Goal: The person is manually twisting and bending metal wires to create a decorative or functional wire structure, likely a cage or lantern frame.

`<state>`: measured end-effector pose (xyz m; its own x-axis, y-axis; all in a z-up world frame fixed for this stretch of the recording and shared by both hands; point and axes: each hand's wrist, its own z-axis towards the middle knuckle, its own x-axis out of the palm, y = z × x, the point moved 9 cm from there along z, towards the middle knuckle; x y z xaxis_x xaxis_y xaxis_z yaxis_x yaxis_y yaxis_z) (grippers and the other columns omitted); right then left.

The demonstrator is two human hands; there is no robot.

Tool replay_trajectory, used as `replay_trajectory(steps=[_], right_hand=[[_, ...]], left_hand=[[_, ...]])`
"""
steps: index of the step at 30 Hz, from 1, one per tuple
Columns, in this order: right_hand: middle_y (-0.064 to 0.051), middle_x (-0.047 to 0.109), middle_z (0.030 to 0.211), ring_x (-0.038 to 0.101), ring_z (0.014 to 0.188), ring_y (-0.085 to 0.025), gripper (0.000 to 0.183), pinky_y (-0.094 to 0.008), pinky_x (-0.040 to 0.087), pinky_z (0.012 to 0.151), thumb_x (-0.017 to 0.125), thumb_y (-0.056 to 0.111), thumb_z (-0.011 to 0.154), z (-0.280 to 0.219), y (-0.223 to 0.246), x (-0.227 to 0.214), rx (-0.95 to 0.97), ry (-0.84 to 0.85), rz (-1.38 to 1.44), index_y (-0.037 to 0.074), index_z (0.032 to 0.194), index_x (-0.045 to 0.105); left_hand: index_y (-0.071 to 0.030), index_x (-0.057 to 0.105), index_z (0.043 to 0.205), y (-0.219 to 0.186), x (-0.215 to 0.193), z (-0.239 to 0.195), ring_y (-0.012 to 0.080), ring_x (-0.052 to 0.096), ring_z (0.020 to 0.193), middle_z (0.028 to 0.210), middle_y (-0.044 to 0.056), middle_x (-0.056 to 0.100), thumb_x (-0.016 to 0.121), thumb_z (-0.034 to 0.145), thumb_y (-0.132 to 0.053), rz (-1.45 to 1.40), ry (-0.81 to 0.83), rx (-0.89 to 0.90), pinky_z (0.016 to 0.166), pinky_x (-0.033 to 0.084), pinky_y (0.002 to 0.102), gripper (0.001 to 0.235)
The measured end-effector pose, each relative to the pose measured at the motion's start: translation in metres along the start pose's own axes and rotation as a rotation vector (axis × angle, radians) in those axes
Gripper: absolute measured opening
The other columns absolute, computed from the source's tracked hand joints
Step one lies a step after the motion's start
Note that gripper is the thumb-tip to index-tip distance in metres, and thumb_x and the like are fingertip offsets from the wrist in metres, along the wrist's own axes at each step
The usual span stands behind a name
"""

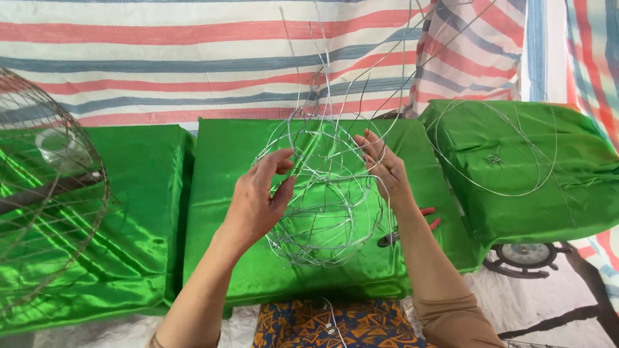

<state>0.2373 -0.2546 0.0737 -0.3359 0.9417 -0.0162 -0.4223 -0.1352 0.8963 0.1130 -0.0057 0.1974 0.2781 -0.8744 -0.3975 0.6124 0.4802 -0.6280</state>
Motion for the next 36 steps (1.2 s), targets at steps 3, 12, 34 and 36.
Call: replay_trajectory(steps=[3,12,34,36], right_hand=[[-0.027,0.049,0.151,0.045,0.141,-0.039,0.069,-0.058,0.033,0.114,0.058,0.028,0.1,-0.006,0.016,-0.008,-0.074,-0.008,-0.08,0.0,0.158,0.034],[-0.023,0.066,0.121,0.068,0.113,-0.033,0.044,-0.046,0.058,0.096,0.043,0.032,0.109,-0.054,0.14,-0.014,-0.442,-0.166,-0.197,-0.004,0.13,0.058],[-0.025,0.074,0.088,0.074,0.061,-0.022,0.023,-0.03,0.062,0.053,0.067,0.005,0.095,-0.07,0.164,-0.01,-0.443,-0.253,-0.126,-0.006,0.115,0.063],[-0.03,0.071,0.102,0.077,0.076,-0.028,0.05,-0.038,0.068,0.064,0.086,0.006,0.076,-0.069,0.167,0.0,-0.518,-0.101,-0.004,-0.011,0.116,0.061]], left_hand=[[-0.003,0.063,0.131,-0.001,0.016,-0.009,0.0398,0.076,0.091,0.096,0.018,0.075,0.065,0.093,0.004,-0.024,-0.032,-0.054,0.081,0.06,0.049,0.039],[-0.004,0.06,0.134,-0.027,0.039,-0.021,0.0349,0.077,0.079,0.089,0.017,0.075,0.066,0.094,0.003,0.021,-0.085,-0.106,0.07,0.064,0.046,0.041],[-0.009,0.071,0.122,-0.057,0.046,-0.011,0.0369,0.068,0.102,0.12,0.016,0.064,0.07,0.096,-0.007,0.196,-0.035,0.088,0.09,0.056,0.048,0.027],[-0.009,0.073,0.117,-0.063,0.048,-0.011,0.0377,0.065,0.103,0.127,0.018,0.06,0.072,0.096,-0.009,0.25,-0.062,0.171,0.087,0.058,0.045,0.021]])
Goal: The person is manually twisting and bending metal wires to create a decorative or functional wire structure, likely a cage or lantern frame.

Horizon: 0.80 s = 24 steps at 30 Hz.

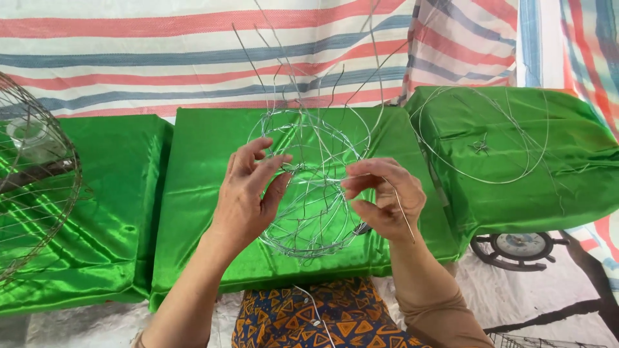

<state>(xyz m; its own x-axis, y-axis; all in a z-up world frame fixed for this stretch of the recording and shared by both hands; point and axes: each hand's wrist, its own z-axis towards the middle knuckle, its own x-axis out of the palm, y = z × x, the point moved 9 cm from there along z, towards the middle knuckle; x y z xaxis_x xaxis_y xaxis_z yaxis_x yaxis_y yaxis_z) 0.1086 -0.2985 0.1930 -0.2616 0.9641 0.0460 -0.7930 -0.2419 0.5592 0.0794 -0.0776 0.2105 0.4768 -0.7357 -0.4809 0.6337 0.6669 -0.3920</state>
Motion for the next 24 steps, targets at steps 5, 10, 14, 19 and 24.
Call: replay_trajectory(steps=[5,10,14,19,24], right_hand=[[-0.023,0.073,0.095,0.076,0.072,-0.024,0.022,-0.035,0.067,0.062,0.063,0.013,0.101,0.002,-0.009,-0.017,0.131,-0.234,-0.078,-0.008,0.108,0.068],[-0.022,0.076,0.091,0.078,0.075,-0.023,0.02,-0.033,0.067,0.064,0.064,0.011,0.102,0.019,-0.009,-0.013,0.203,-0.238,-0.143,-0.008,0.106,0.067],[-0.022,0.075,0.081,0.078,0.067,-0.026,0.02,-0.029,0.064,0.053,0.063,0.018,0.102,0.026,-0.033,-0.015,0.39,-0.255,-0.07,-0.002,0.102,0.062],[-0.022,0.073,0.075,0.076,0.061,-0.025,0.028,-0.024,0.058,0.04,0.061,0.029,0.103,0.027,-0.055,-0.01,0.562,-0.232,-0.017,0.002,0.102,0.057],[-0.022,0.072,0.069,0.074,0.058,-0.022,0.033,-0.025,0.057,0.047,0.057,0.033,0.105,0.027,-0.065,-0.003,0.462,-0.237,0.042,0.0,0.104,0.058]], left_hand=[[-0.011,0.072,0.112,0.011,0.013,-0.011,0.0368,0.067,0.107,0.127,0.016,0.061,0.07,0.097,-0.012,-0.055,0.014,-0.011,0.088,0.058,0.045,0.015],[-0.011,0.072,0.106,0.014,0.027,-0.015,0.0383,0.067,0.113,0.125,0.017,0.064,0.068,0.098,-0.013,-0.102,0.016,0.003,0.091,0.057,0.046,0.01],[-0.011,0.072,0.104,0.017,0.031,-0.019,0.0392,0.067,0.111,0.122,0.017,0.064,0.067,0.098,-0.015,-0.086,-0.018,0.015,0.091,0.056,0.047,0.009],[-0.012,0.073,0.1,0.022,0.027,-0.013,0.0365,0.068,0.11,0.119,0.014,0.066,0.063,0.101,-0.018,-0.118,-0.032,-0.003,0.091,0.056,0.045,0.011],[-0.019,0.079,0.09,0.016,0.011,0.01,0.0294,0.067,0.083,0.101,0.005,0.075,0.075,0.094,-0.026,0.037,-0.047,0.081,0.075,0.056,0.037,0.01]])
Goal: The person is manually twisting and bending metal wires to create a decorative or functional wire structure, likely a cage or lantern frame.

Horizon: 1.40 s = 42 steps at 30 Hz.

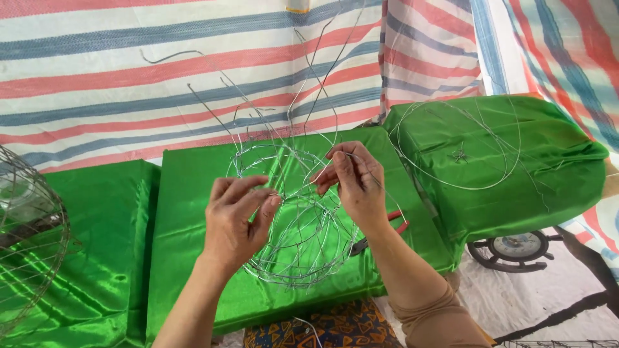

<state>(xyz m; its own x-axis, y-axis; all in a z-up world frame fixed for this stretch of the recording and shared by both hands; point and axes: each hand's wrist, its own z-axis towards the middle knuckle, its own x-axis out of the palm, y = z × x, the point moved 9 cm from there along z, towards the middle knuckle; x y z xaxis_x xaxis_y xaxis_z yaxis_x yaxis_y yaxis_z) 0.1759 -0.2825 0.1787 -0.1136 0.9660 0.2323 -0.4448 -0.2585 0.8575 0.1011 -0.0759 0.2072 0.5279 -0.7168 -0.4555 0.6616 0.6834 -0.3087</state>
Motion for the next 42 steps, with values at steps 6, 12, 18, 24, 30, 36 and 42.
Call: replay_trajectory(steps=[6,12,18,24,30,36,42], right_hand=[[-0.016,0.072,0.066,0.07,0.056,-0.018,0.037,-0.023,0.046,0.05,0.051,0.037,0.107,-0.006,0.006,0.006,-0.141,0.003,-0.095,0.002,0.11,0.06],[-0.017,0.074,0.066,0.072,0.057,-0.016,0.033,-0.021,0.037,0.045,0.048,0.021,0.108,-0.011,0.032,0.016,-0.25,0.045,-0.112,-0.001,0.13,0.059],[-0.02,0.075,0.077,0.074,0.057,-0.021,0.028,-0.022,0.042,0.043,0.05,0.011,0.104,-0.011,0.043,0.013,-0.269,0.02,-0.101,-0.002,0.123,0.066],[-0.021,0.074,0.079,0.075,0.067,-0.024,0.026,-0.031,0.061,0.054,0.053,0.013,0.103,-0.003,0.037,0.01,-0.154,0.068,-0.049,-0.002,0.116,0.069],[-0.02,0.073,0.082,0.074,0.06,-0.023,0.035,-0.025,0.055,0.037,0.055,0.025,0.099,0.005,0.02,-0.009,0.08,0.019,0.061,0.002,0.126,0.053],[-0.02,0.074,0.076,0.076,0.062,-0.023,0.022,-0.021,0.052,0.035,0.059,0.022,0.103,0.014,0.014,-0.001,0.127,0.185,0.028,0.002,0.11,0.056],[-0.016,0.071,0.077,0.072,0.064,-0.019,0.018,-0.025,0.057,0.043,0.067,0.017,0.1,0.012,0.026,-0.001,-0.102,0.132,-0.088,0.0,0.102,0.066]], left_hand=[[-0.006,0.073,0.116,0.016,-0.015,0.052,0.0237,0.071,0.091,0.103,0.016,0.076,0.05,0.107,-0.037,-0.508,-0.009,-0.439,0.081,0.059,0.039,0.04],[0.004,0.044,0.152,0.011,0.031,0.058,0.0206,0.065,0.093,0.108,0.022,0.074,0.061,0.1,-0.01,-0.879,0.22,-0.504,0.083,0.055,0.035,0.056],[-0.007,0.047,0.153,0.007,0.049,0.057,0.0201,0.068,0.111,0.124,0.018,0.072,0.065,0.095,-0.003,-1.054,0.277,-0.554,0.093,0.058,0.034,0.061],[-0.004,0.058,0.14,0.018,0.061,0.052,0.0163,0.07,0.091,0.098,0.016,0.073,0.06,0.101,-0.01,-1.187,0.19,-0.583,0.083,0.062,0.031,0.039],[0.0,0.065,0.128,0.017,0.058,0.047,0.0207,0.072,0.084,0.09,0.019,0.071,0.065,0.099,-0.006,-1.195,0.224,-0.605,0.074,0.066,0.035,0.03],[0.002,0.064,0.127,0.016,0.054,0.046,0.019,0.072,0.083,0.09,0.019,0.074,0.065,0.099,-0.011,-1.121,0.25,-0.63,0.074,0.066,0.033,0.031],[0.003,0.064,0.126,0.004,0.052,0.045,0.0164,0.074,0.083,0.093,0.017,0.076,0.066,0.099,-0.012,-1.084,0.256,-0.669,0.074,0.068,0.034,0.031]])
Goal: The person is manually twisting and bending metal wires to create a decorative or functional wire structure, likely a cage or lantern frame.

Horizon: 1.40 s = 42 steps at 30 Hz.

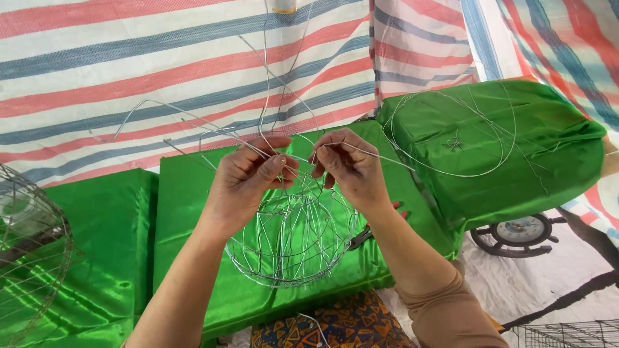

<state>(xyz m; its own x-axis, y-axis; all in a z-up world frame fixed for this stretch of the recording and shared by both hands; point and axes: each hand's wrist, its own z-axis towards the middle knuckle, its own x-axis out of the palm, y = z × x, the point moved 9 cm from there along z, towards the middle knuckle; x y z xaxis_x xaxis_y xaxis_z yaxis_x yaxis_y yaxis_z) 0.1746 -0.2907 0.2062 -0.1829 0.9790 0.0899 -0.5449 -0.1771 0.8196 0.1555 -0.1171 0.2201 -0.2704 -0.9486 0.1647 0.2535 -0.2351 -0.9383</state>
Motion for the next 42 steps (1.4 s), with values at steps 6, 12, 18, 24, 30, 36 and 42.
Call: replay_trajectory(steps=[6,12,18,24,30,36,42], right_hand=[[-0.01,0.063,0.062,0.058,0.045,-0.011,0.01,-0.019,0.048,0.042,0.075,0.006,0.094,-0.005,0.04,0.011,-0.216,-0.053,-0.166,-0.002,0.099,0.072],[-0.018,0.075,0.08,0.073,0.062,-0.017,0.021,-0.024,0.061,0.049,0.065,0.02,0.101,-0.009,0.009,0.009,0.052,-0.093,0.064,0.003,0.102,0.053],[-0.023,0.074,0.079,0.071,0.054,-0.02,0.023,-0.022,0.052,0.037,0.065,0.017,0.099,-0.007,-0.004,0.004,0.135,-0.126,0.153,0.0,0.111,0.057],[-0.027,0.075,0.085,0.07,0.048,-0.022,0.013,-0.018,0.039,0.028,0.057,0.006,0.097,-0.004,-0.011,0.004,0.126,-0.103,0.248,-0.002,0.107,0.059],[-0.026,0.076,0.101,0.073,0.053,-0.021,0.02,-0.016,0.036,0.029,0.064,0.012,0.096,-0.002,-0.007,0.006,0.098,-0.067,0.297,0.004,0.112,0.054],[-0.024,0.076,0.095,0.073,0.056,-0.021,0.013,-0.016,0.035,0.033,0.064,0.014,0.098,-0.003,-0.006,0.008,0.099,-0.033,0.291,0.005,0.104,0.055],[-0.023,0.075,0.084,0.074,0.06,-0.024,0.016,-0.021,0.05,0.038,0.067,0.011,0.097,-0.01,-0.008,0.015,0.121,0.011,0.31,0.001,0.104,0.056]], left_hand=[[0.002,0.073,0.106,-0.006,-0.01,-0.007,0.0153,0.07,0.064,0.075,0.016,0.073,0.068,0.101,-0.018,0.228,-0.076,0.046,0.062,0.065,0.029,0.021],[0.003,0.072,0.109,-0.003,-0.016,-0.006,0.0157,0.073,0.077,0.091,0.016,0.076,0.065,0.102,-0.017,0.102,-0.082,0.065,0.069,0.067,0.03,0.022],[0.006,0.07,0.106,0.007,-0.014,-0.003,0.0164,0.072,0.073,0.087,0.019,0.075,0.061,0.104,-0.014,0.059,-0.025,0.108,0.068,0.066,0.03,0.023],[0.008,0.069,0.106,0.009,-0.01,-0.005,0.0178,0.071,0.074,0.089,0.022,0.074,0.057,0.106,-0.014,0.083,0.007,0.102,0.068,0.066,0.032,0.025],[0.008,0.072,0.098,-0.013,-0.015,-0.019,0.0173,0.07,0.068,0.078,0.017,0.073,0.06,0.105,-0.023,0.302,-0.132,0.055,0.066,0.067,0.033,0.034],[-0.017,0.069,0.057,-0.07,0.006,-0.039,0.0114,0.046,0.03,0.037,0.0,0.056,0.074,0.096,-0.037,0.851,-0.17,0.204,0.039,0.043,0.022,0.045],[-0.006,0.076,0.116,-0.073,0.013,-0.025,0.0112,0.057,0.038,0.048,0.01,0.064,0.068,0.099,-0.019,0.508,-0.042,0.081,0.05,0.052,0.023,0.022]])
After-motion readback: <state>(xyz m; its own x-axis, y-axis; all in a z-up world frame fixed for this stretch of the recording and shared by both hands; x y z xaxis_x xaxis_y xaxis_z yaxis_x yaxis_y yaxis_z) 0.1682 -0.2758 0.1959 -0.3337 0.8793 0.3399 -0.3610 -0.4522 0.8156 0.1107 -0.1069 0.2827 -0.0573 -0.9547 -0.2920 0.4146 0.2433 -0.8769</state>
